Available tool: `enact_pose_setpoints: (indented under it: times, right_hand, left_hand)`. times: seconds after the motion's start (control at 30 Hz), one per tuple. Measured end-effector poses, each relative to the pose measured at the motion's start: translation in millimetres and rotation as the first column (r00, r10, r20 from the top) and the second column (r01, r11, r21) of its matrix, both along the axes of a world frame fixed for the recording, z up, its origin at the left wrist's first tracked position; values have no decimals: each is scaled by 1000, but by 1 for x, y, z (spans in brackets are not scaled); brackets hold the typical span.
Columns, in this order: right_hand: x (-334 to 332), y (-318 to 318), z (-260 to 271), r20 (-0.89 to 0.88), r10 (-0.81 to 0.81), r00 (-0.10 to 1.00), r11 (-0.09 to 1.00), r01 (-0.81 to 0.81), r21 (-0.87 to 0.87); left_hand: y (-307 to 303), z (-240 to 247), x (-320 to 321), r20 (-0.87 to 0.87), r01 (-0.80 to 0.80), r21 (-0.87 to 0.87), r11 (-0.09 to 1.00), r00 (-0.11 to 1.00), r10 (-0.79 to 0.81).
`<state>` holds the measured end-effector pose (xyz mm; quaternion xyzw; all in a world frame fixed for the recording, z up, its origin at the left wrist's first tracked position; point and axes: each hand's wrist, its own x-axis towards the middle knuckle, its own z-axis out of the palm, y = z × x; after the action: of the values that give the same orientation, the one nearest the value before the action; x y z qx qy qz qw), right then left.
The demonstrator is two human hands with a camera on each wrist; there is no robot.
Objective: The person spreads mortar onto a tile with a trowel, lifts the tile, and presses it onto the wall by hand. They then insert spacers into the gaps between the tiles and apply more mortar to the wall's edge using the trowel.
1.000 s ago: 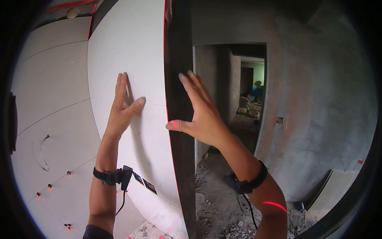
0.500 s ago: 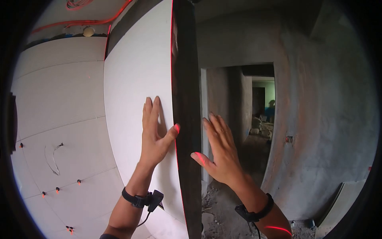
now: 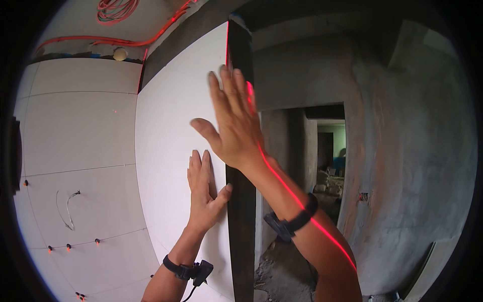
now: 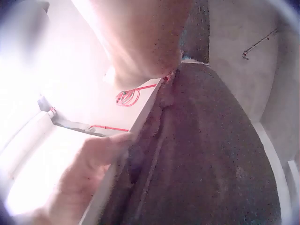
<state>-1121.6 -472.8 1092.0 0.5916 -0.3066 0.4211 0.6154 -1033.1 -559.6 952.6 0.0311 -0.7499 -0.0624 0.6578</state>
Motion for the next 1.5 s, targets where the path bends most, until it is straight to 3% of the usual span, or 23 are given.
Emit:
enact_pose_setpoints:
  times: [0.17,0.57,0.63,0.73,0.83,1.0,1.1,1.17,1.23,1.33,1.4,1.5]
  right_hand:
    - [11,-32,16,-117,-49,992,991,63,118]
    - [21,-31,3,-194,-154,969,979,176,104]
    - [22,-31,2,-211,-181,961,972,208,114]
    - [24,-30,1,-248,-303,920,941,330,74]
    - [28,-29,0,-253,-416,874,891,447,81]
    - [35,-32,-1,-219,-727,651,650,755,89]
    - [38,-33,0,-208,-792,574,570,817,84]
    - [39,-38,3,-200,-795,572,569,819,77]
    - [41,-46,9,-191,-802,565,563,823,70]
    - [46,-57,20,-166,-816,553,554,831,48]
    - [53,-67,37,-125,-815,565,575,815,-66]
    - [120,-69,83,-81,-775,627,616,720,-319]
  left_hand:
    - [0,1,0,17,-42,-8,999,999,42]
    - [0,0,0,19,-105,-50,993,994,106]
    - [-7,-11,0,68,-194,-153,969,976,206]
    - [-10,-38,10,131,-162,-272,949,970,203]
    - [-8,-47,16,157,-144,-315,938,967,201]
    - [-29,-57,32,233,-28,-392,919,964,129]
    - [-55,-43,41,239,-31,-449,893,959,154]
    - [-80,-18,44,123,-155,-337,929,970,207]
    - [-94,10,45,83,-161,-333,929,977,199]
    - [-103,26,45,57,-150,-337,929,982,180]
    - [-106,27,44,53,-119,-342,932,988,146]
    - [-111,27,49,64,-66,-365,928,993,96]
